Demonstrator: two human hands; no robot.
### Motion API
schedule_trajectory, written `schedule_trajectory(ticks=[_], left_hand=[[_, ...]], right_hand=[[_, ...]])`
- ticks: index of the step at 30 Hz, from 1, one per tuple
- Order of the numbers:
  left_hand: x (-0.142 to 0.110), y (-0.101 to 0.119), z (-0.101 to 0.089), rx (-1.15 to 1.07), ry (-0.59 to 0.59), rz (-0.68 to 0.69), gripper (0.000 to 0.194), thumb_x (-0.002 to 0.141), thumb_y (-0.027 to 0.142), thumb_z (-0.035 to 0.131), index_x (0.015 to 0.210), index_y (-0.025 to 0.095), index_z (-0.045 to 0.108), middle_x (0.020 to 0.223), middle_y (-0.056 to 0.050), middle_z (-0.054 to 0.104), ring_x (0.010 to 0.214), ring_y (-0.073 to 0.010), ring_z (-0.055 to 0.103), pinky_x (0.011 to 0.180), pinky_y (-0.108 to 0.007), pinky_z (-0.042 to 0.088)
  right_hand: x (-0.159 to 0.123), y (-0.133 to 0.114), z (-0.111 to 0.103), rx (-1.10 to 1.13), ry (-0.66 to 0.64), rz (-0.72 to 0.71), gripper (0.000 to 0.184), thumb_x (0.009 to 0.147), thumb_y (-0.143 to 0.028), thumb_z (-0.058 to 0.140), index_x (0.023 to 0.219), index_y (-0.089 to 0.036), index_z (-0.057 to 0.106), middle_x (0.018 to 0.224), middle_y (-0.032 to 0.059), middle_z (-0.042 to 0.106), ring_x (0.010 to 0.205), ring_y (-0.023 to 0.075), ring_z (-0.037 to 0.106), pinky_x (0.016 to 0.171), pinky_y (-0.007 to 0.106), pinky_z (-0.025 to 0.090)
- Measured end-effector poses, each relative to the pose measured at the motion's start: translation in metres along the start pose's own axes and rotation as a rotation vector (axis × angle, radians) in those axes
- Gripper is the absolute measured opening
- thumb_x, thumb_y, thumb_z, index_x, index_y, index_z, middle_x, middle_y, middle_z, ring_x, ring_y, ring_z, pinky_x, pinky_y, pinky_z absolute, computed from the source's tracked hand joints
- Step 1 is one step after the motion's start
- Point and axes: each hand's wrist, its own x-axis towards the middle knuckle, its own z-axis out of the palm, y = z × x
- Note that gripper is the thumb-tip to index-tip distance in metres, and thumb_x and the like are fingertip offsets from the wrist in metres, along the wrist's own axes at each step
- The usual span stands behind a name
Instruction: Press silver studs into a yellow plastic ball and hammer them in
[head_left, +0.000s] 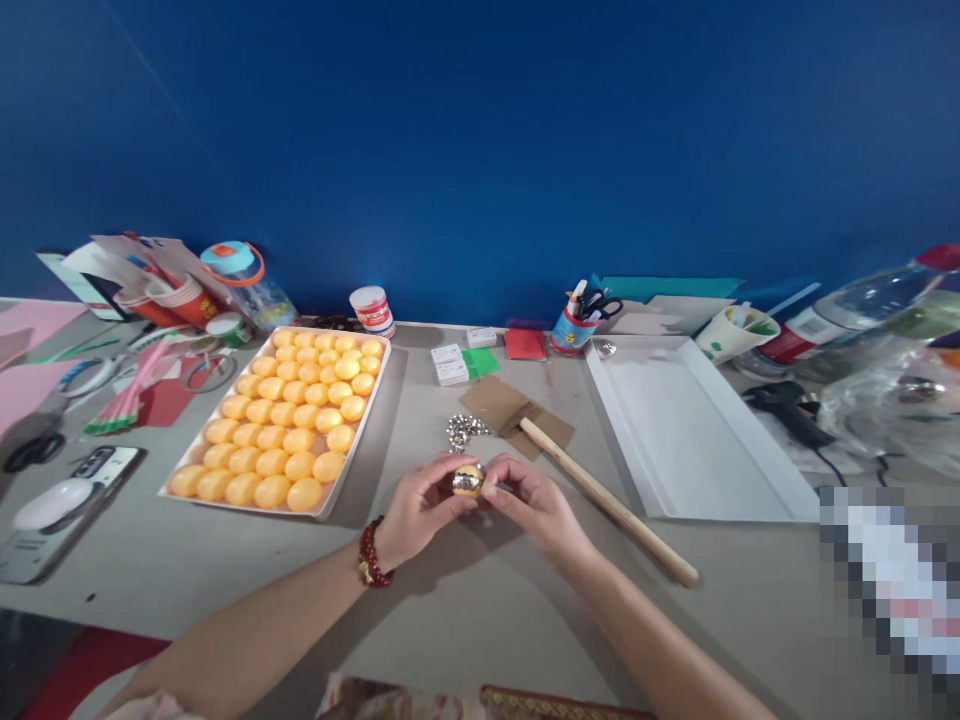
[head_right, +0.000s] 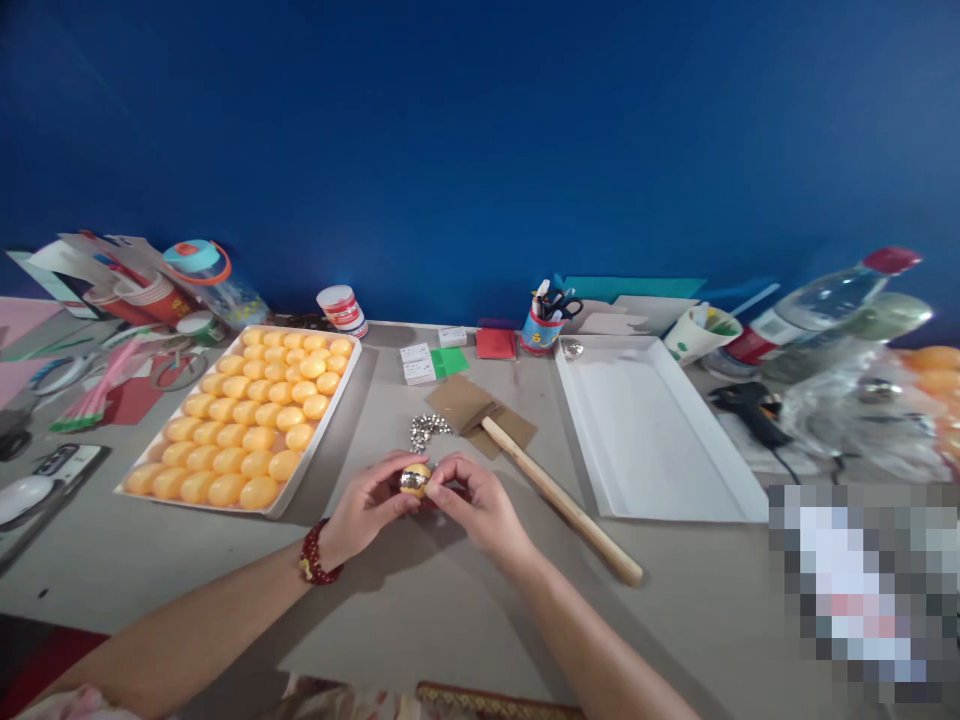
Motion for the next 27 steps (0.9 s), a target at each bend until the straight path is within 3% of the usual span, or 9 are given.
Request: schedule_trajectory(ticks=[27], left_hand=[[0.0, -0.0012, -0.0007, 0.002, 0.001, -0.035, 0.04, 0.082, 0.04, 0.073, 0.115, 0.017, 0.071, 0.118, -0.013, 0.07, 0.097, -0.0241, 0.068, 0.086, -0.035, 0.058]], right_hand=[[-0.0004, 0.0047, -0.0015, -0.03, -0.044, 0.001, 0.031, 0.09, -0.048, 0.065, 0.083, -0.018, 0.058, 0.08, 0.0011, 0.058, 0.075, 0.0156, 0.056, 0.071, 0.027, 0.043]])
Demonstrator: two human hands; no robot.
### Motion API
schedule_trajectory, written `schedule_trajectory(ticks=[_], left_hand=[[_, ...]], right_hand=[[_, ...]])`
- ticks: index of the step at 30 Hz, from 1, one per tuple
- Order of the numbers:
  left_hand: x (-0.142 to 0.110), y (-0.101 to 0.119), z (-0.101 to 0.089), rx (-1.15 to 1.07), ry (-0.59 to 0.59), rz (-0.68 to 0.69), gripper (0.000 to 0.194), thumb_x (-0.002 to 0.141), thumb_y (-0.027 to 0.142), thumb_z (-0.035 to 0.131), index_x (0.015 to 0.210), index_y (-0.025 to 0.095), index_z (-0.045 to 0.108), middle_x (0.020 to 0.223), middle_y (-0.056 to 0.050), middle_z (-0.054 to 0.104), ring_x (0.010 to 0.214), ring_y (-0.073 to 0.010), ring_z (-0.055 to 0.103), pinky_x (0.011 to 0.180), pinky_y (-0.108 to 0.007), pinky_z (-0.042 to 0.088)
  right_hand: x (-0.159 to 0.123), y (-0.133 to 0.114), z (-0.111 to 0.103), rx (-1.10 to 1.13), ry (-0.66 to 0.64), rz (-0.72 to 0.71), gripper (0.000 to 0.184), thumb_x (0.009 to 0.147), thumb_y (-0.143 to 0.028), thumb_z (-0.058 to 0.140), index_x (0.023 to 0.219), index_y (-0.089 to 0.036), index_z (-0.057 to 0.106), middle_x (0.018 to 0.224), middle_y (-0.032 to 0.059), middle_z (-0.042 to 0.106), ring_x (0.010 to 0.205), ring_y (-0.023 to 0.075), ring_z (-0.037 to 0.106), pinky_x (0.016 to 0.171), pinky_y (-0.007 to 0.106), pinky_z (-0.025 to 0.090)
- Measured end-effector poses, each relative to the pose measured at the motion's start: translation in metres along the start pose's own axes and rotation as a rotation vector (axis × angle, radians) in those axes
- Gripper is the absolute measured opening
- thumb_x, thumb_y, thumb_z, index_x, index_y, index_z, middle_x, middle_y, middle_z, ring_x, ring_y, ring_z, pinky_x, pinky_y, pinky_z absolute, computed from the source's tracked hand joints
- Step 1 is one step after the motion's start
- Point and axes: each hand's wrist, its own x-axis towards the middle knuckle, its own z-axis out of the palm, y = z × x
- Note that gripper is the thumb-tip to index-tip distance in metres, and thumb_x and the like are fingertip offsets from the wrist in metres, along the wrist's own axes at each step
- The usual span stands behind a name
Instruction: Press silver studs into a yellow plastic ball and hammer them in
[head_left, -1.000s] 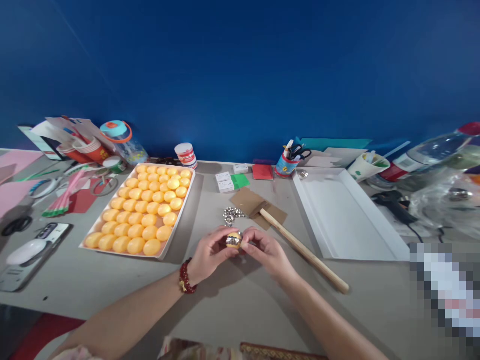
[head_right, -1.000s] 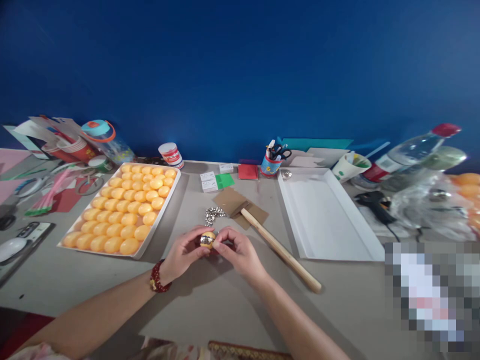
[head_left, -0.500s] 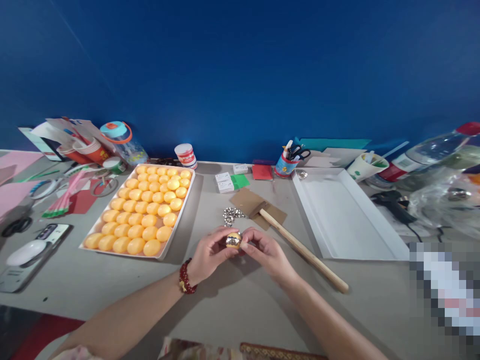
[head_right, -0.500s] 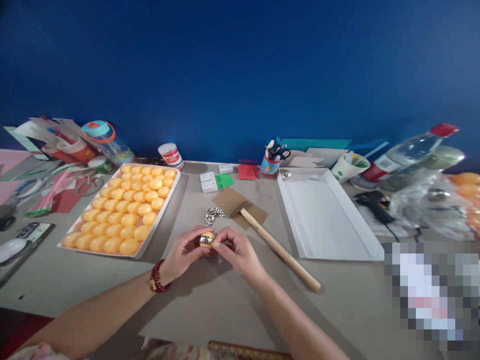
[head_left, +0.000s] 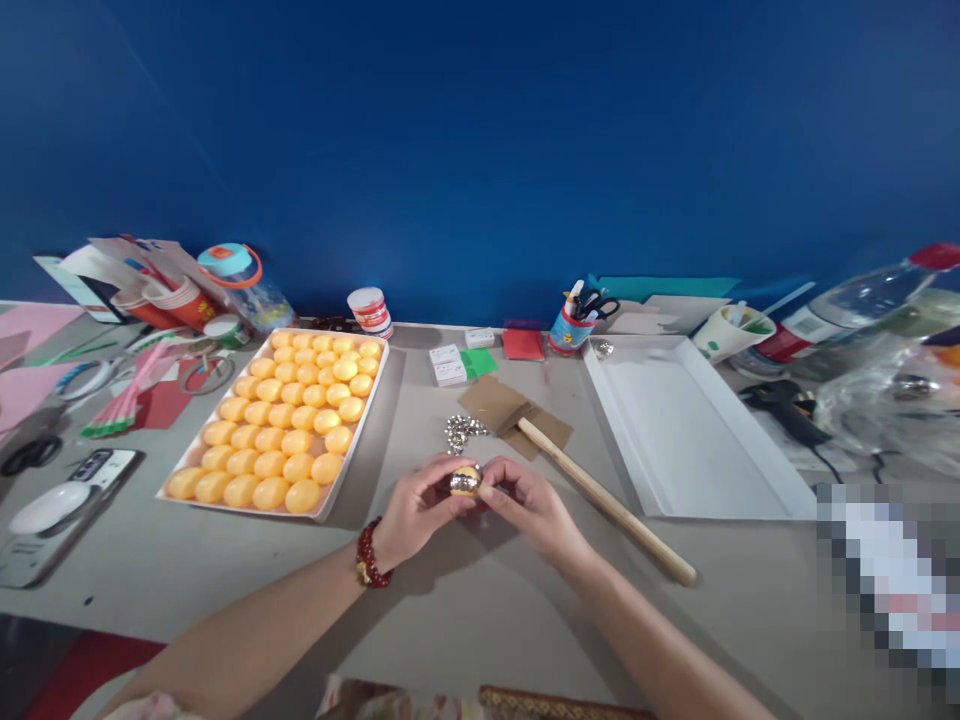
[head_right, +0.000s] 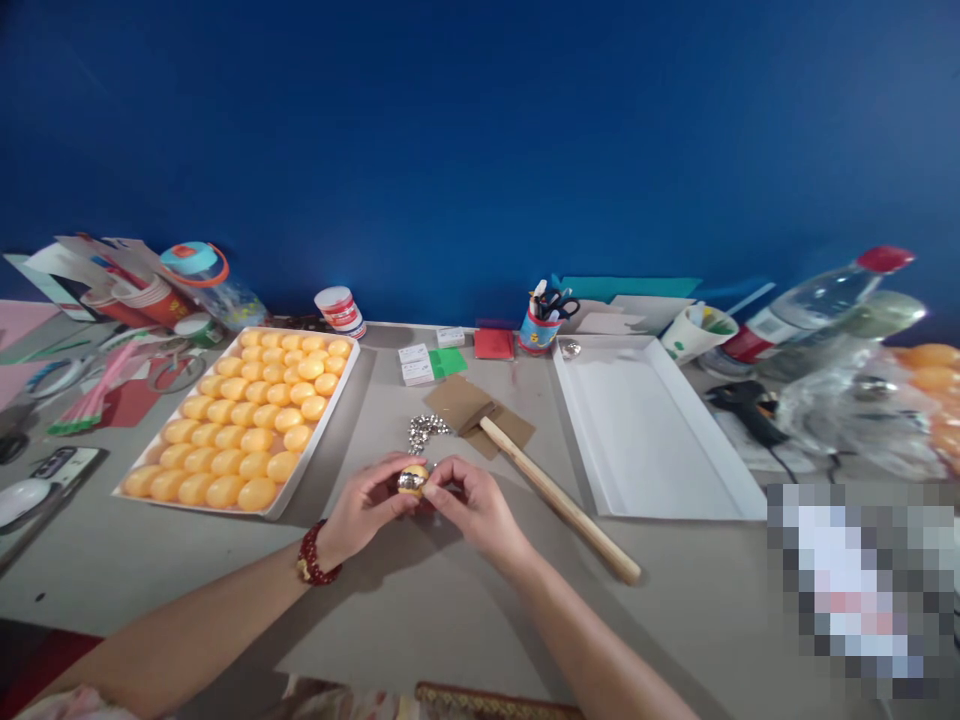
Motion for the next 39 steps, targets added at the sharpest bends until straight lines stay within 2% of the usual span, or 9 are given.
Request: schedule_trajectory(ticks=[7, 33, 39], left_hand=[[-0.0001, -0.0013, -0.0007, 0.034, 0.004, 0.024, 0.039, 0.082, 0.039, 0.074, 0.115, 0.018, 0.072, 0.119, -0.013, 0.071, 0.105, -0.0258, 0.067, 0.091, -0.036, 0.056], [-0.001, -0.0017, 0.0003, -0.007, 0.005, -0.009, 0.041, 0.081, 0.042, 0.074, 0.115, 0.018, 0.072, 0.118, -0.013, 0.07, 0.101, -0.0251, 0.068, 0.09, -0.036, 0.056], [0.0002, -0.0018, 0.0005, -0.034, 0.016, 0.045, 0.042, 0.081, 0.039, 0.075, 0.117, 0.018, 0.071, 0.113, -0.011, 0.07, 0.097, -0.0233, 0.067, 0.088, -0.034, 0.055]], right_hand=[[0.0001, -0.0019, 0.0017, -0.02, 0.022, 0.023, 0.036, 0.087, -0.053, 0.067, 0.081, -0.018, 0.058, 0.078, 0.0015, 0.059, 0.073, 0.016, 0.057, 0.069, 0.027, 0.043], [-0.0012, 0.0025, 0.0056, -0.103, 0.079, -0.023, 0.036, 0.087, -0.054, 0.065, 0.081, -0.02, 0.057, 0.076, 0.0017, 0.062, 0.071, 0.0167, 0.058, 0.065, 0.027, 0.044], [-0.0019, 0.0057, 0.0046, -0.106, 0.087, -0.026, 0.033, 0.089, -0.051, 0.064, 0.083, -0.019, 0.057, 0.078, 0.0009, 0.059, 0.071, 0.0157, 0.055, 0.065, 0.026, 0.041]])
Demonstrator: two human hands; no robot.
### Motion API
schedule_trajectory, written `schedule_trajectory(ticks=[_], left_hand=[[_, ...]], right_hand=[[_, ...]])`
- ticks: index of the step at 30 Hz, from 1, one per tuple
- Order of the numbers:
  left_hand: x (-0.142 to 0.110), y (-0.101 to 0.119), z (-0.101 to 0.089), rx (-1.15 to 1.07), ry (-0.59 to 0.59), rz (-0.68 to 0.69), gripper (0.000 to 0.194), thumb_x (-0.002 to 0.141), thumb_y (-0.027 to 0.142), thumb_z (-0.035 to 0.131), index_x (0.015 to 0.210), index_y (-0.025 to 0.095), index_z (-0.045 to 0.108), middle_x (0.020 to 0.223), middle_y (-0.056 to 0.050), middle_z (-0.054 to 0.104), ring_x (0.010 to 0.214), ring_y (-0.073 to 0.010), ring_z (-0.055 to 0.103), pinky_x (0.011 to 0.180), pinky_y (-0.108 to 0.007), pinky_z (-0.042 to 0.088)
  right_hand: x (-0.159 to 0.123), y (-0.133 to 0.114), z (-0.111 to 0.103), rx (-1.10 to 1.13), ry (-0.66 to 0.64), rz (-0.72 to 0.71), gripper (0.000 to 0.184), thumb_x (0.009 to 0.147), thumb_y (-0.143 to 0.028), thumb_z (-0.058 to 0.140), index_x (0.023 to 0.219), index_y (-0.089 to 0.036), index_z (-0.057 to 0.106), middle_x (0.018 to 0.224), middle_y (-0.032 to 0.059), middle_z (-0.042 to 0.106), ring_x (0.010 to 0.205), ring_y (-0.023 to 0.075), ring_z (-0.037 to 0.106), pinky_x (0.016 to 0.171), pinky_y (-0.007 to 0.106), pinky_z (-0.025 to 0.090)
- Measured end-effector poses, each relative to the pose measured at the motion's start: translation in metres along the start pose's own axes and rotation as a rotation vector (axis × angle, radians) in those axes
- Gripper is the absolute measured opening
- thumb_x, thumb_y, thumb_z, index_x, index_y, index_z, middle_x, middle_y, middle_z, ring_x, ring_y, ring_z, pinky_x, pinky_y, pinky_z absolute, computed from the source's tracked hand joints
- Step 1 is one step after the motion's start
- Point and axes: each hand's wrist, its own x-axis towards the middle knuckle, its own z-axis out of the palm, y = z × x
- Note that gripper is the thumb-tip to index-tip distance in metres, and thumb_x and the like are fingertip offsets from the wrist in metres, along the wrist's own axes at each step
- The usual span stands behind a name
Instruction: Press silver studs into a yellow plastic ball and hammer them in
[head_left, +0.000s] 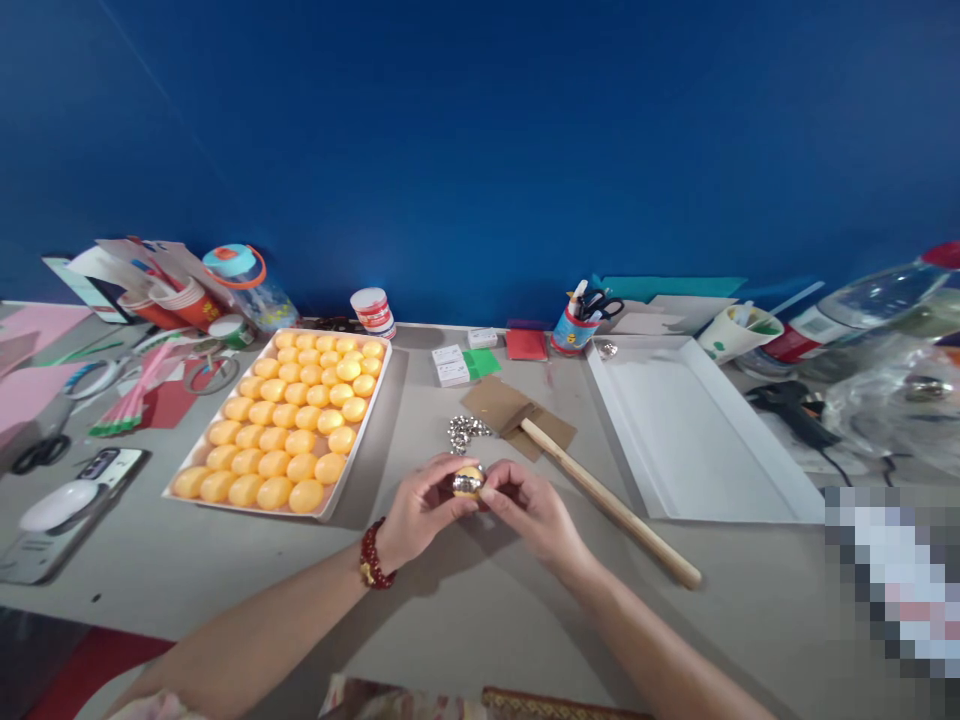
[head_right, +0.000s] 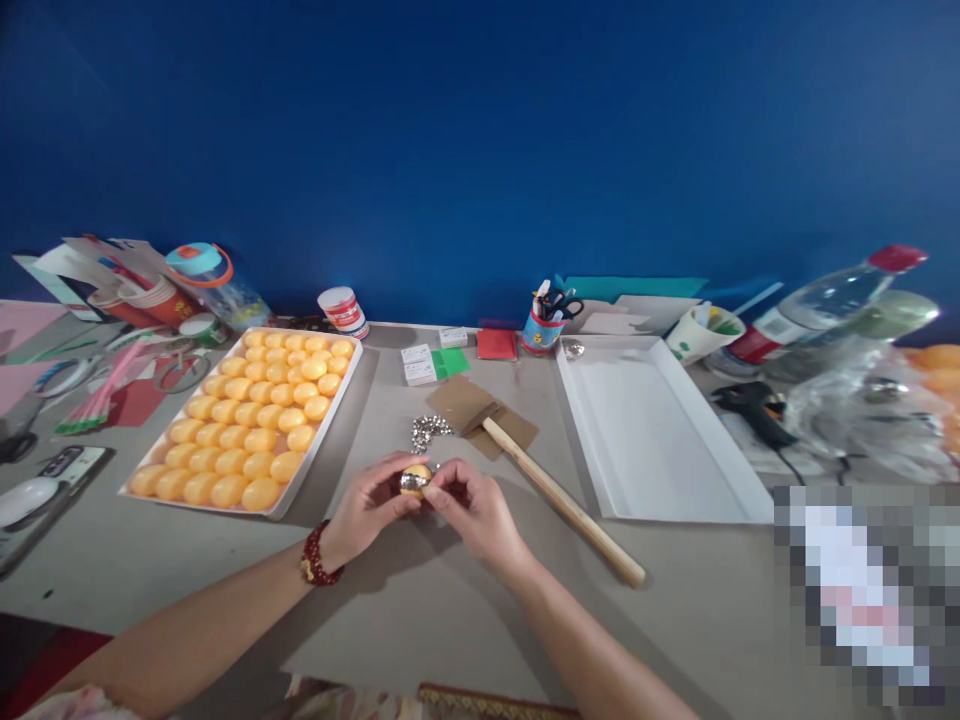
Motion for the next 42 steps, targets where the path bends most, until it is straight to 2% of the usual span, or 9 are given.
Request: schedule_trajectory(ticks=[8, 21, 34, 42], left_hand=[[0.0, 0.0, -0.001, 0.02, -0.018, -0.015, 0.042, 0.082, 0.036, 0.075, 0.12, 0.019, 0.071, 0.119, -0.012, 0.069, 0.107, -0.0248, 0.065, 0.096, -0.035, 0.052], [-0.003, -0.004, 0.0, -0.003, -0.012, -0.039, 0.041, 0.082, 0.036, 0.075, 0.119, 0.018, 0.071, 0.118, -0.011, 0.069, 0.104, -0.0239, 0.066, 0.094, -0.035, 0.053], [-0.003, -0.003, 0.0, 0.019, -0.009, 0.014, 0.037, 0.086, 0.029, 0.072, 0.121, 0.02, 0.069, 0.117, -0.009, 0.069, 0.107, -0.0228, 0.064, 0.095, -0.033, 0.051], [-0.002, -0.005, 0.005, -0.019, 0.027, 0.054, 0.037, 0.084, 0.029, 0.074, 0.119, 0.02, 0.068, 0.116, -0.01, 0.069, 0.107, -0.0235, 0.064, 0.094, -0.034, 0.053]], right_hand=[[0.0, -0.002, 0.001, 0.005, 0.004, 0.013, 0.035, 0.089, -0.053, 0.064, 0.082, -0.019, 0.056, 0.075, 0.0004, 0.058, 0.07, 0.0154, 0.053, 0.064, 0.026, 0.04], [-0.003, -0.001, 0.006, -0.063, 0.06, -0.027, 0.03, 0.091, -0.047, 0.062, 0.081, -0.019, 0.054, 0.076, 0.0005, 0.056, 0.067, 0.0146, 0.051, 0.063, 0.026, 0.039], [-0.003, -0.002, 0.011, -0.091, 0.1, -0.08, 0.029, 0.092, -0.045, 0.061, 0.079, -0.019, 0.055, 0.076, -0.0001, 0.055, 0.066, 0.0136, 0.048, 0.06, 0.024, 0.038], [-0.005, -0.001, 0.016, -0.007, 0.123, -0.096, 0.03, 0.094, -0.047, 0.057, 0.082, -0.019, 0.055, 0.078, 0.0005, 0.053, 0.07, 0.0148, 0.049, 0.064, 0.026, 0.039]])
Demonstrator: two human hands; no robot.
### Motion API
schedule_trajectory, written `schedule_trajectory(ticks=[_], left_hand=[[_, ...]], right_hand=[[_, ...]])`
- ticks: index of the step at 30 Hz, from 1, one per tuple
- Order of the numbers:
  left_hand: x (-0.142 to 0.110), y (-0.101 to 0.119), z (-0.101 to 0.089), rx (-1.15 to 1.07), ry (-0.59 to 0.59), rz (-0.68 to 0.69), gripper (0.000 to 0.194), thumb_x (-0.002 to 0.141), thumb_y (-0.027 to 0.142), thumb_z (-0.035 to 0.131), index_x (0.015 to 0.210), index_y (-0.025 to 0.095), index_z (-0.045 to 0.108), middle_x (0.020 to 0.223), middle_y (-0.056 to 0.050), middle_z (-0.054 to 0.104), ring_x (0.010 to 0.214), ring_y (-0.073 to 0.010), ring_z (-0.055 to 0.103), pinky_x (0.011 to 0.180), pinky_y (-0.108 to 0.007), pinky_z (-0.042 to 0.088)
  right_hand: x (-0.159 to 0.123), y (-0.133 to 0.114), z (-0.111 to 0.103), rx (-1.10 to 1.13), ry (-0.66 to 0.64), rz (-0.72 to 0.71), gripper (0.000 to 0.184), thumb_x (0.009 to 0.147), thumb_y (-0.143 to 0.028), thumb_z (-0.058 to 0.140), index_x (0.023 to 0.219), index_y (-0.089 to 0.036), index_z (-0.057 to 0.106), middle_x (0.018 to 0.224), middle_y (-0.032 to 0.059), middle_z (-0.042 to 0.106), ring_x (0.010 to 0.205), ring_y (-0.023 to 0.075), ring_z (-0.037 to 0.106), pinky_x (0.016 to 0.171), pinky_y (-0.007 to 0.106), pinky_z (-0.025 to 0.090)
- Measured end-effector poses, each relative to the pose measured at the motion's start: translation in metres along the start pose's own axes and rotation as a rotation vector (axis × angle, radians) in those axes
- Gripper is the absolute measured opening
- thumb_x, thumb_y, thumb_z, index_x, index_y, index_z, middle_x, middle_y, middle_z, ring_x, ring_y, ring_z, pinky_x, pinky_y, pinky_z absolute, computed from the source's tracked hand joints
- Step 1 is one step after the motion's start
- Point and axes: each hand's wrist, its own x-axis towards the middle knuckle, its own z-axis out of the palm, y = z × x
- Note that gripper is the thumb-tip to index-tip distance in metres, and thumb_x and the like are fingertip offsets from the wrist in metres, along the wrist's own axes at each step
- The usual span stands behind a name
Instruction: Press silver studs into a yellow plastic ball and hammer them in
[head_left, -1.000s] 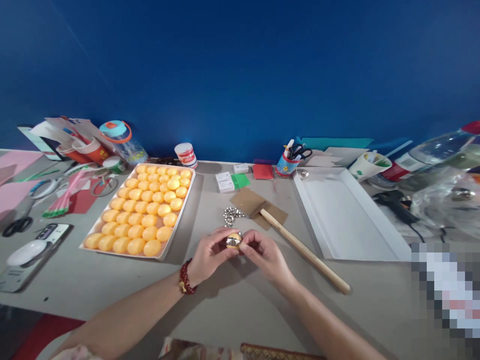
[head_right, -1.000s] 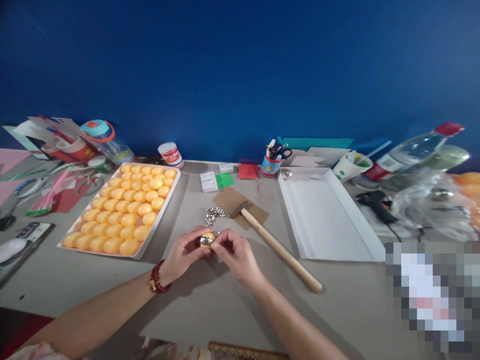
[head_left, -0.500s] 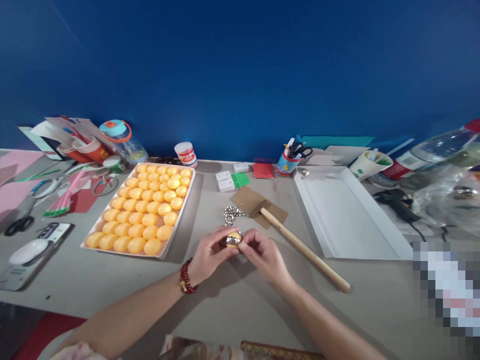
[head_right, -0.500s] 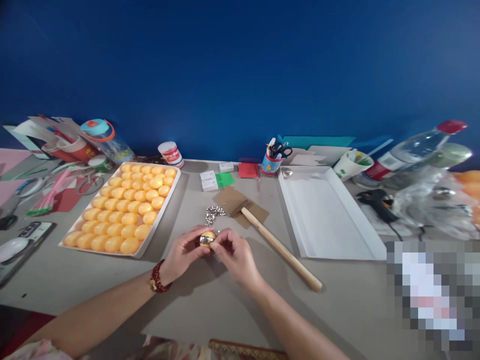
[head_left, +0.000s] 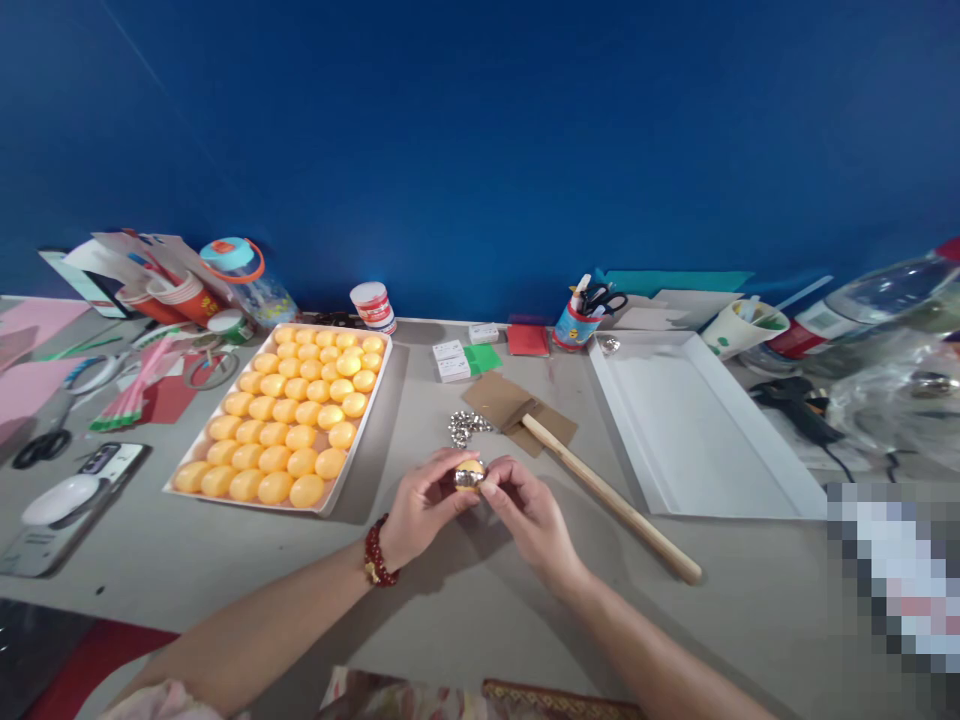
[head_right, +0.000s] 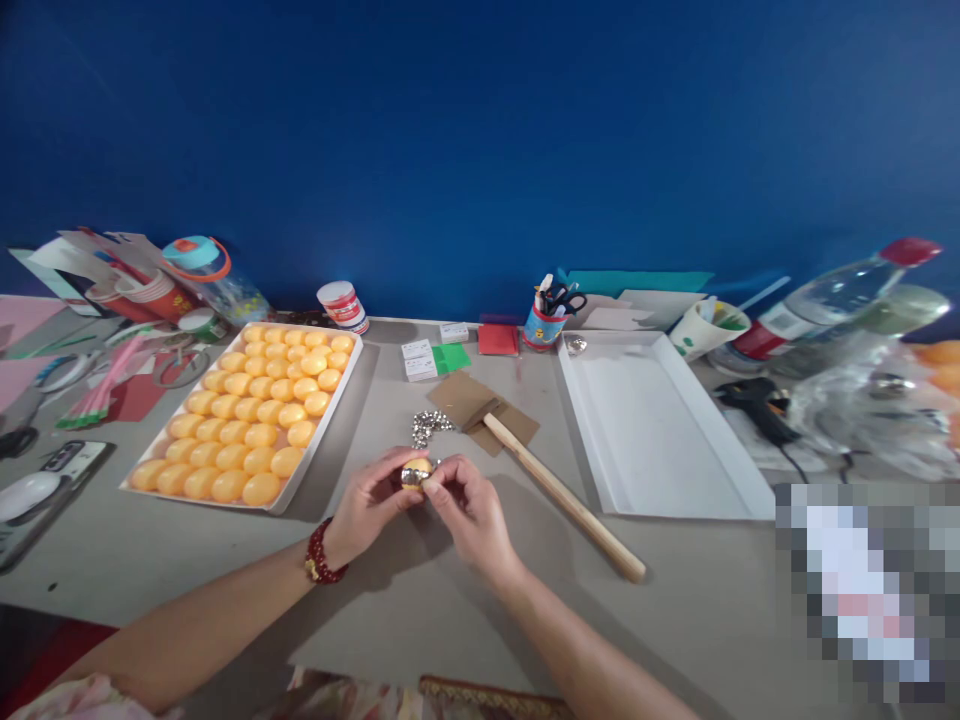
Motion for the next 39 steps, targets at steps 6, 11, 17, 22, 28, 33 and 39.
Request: schedule_trajectory(ticks=[6, 11, 17, 22, 28, 33, 39], left_hand=[[0.0, 0.001, 0.001, -0.026, 0.017, 0.004, 0.034, 0.085, 0.029, 0.072, 0.118, 0.02, 0.067, 0.115, -0.01, 0.067, 0.104, -0.0223, 0.065, 0.091, -0.033, 0.055], [0.0, 0.004, 0.0, 0.066, 0.016, 0.049, 0.034, 0.086, 0.028, 0.071, 0.119, 0.021, 0.067, 0.115, -0.01, 0.068, 0.107, -0.0233, 0.064, 0.094, -0.036, 0.054], [0.0, 0.005, 0.0, 0.118, 0.017, 0.064, 0.033, 0.087, 0.028, 0.07, 0.119, 0.021, 0.067, 0.115, -0.01, 0.068, 0.105, -0.0227, 0.065, 0.093, -0.035, 0.054], [-0.001, 0.006, -0.001, 0.181, 0.016, 0.082, 0.034, 0.088, 0.026, 0.068, 0.122, 0.022, 0.064, 0.115, -0.009, 0.068, 0.106, -0.0219, 0.064, 0.094, -0.034, 0.053], [-0.003, 0.009, 0.0, 0.226, 0.031, 0.102, 0.033, 0.089, 0.026, 0.067, 0.122, 0.022, 0.064, 0.115, -0.01, 0.067, 0.107, -0.0225, 0.063, 0.094, -0.035, 0.052], [-0.003, 0.008, 0.0, 0.222, 0.037, 0.107, 0.034, 0.088, 0.026, 0.068, 0.122, 0.023, 0.065, 0.115, -0.01, 0.068, 0.107, -0.0227, 0.063, 0.094, -0.035, 0.052], [0.0, 0.006, 0.001, 0.036, 0.068, 0.054, 0.033, 0.084, 0.025, 0.073, 0.116, 0.021, 0.067, 0.112, -0.009, 0.068, 0.104, -0.0223, 0.064, 0.091, -0.032, 0.054]], right_hand=[[0.001, 0.003, -0.002, 0.019, -0.028, 0.026, 0.03, 0.094, -0.047, 0.058, 0.081, -0.02, 0.055, 0.077, -0.0002, 0.051, 0.069, 0.0144, 0.047, 0.063, 0.026, 0.037], [0.0, 0.003, -0.002, 0.036, -0.036, 0.043, 0.03, 0.094, -0.046, 0.058, 0.081, -0.02, 0.055, 0.076, -0.0005, 0.051, 0.068, 0.0141, 0.047, 0.062, 0.025, 0.036], [-0.001, 0.003, 0.0, -0.002, -0.006, 0.067, 0.033, 0.092, -0.05, 0.059, 0.082, -0.019, 0.055, 0.075, -0.0007, 0.052, 0.066, 0.0137, 0.045, 0.061, 0.025, 0.035], [-0.002, -0.002, 0.005, 0.03, 0.036, 0.099, 0.037, 0.09, -0.055, 0.06, 0.079, -0.02, 0.054, 0.071, -0.0017, 0.05, 0.063, 0.0133, 0.043, 0.058, 0.024, 0.035], [-0.005, -0.007, 0.012, 0.129, 0.085, 0.114, 0.035, 0.09, -0.053, 0.062, 0.078, -0.02, 0.054, 0.076, 0.0005, 0.056, 0.072, 0.0157, 0.051, 0.068, 0.025, 0.043], [-0.005, -0.007, 0.012, 0.121, 0.1, 0.12, 0.036, 0.088, -0.054, 0.063, 0.078, -0.02, 0.054, 0.074, 0.0002, 0.057, 0.07, 0.0156, 0.052, 0.067, 0.025, 0.044], [0.001, -0.008, 0.0, 0.009, -0.003, 0.048, 0.034, 0.088, -0.052, 0.063, 0.08, -0.02, 0.057, 0.072, 0.0001, 0.057, 0.064, 0.0142, 0.052, 0.058, 0.024, 0.043]])
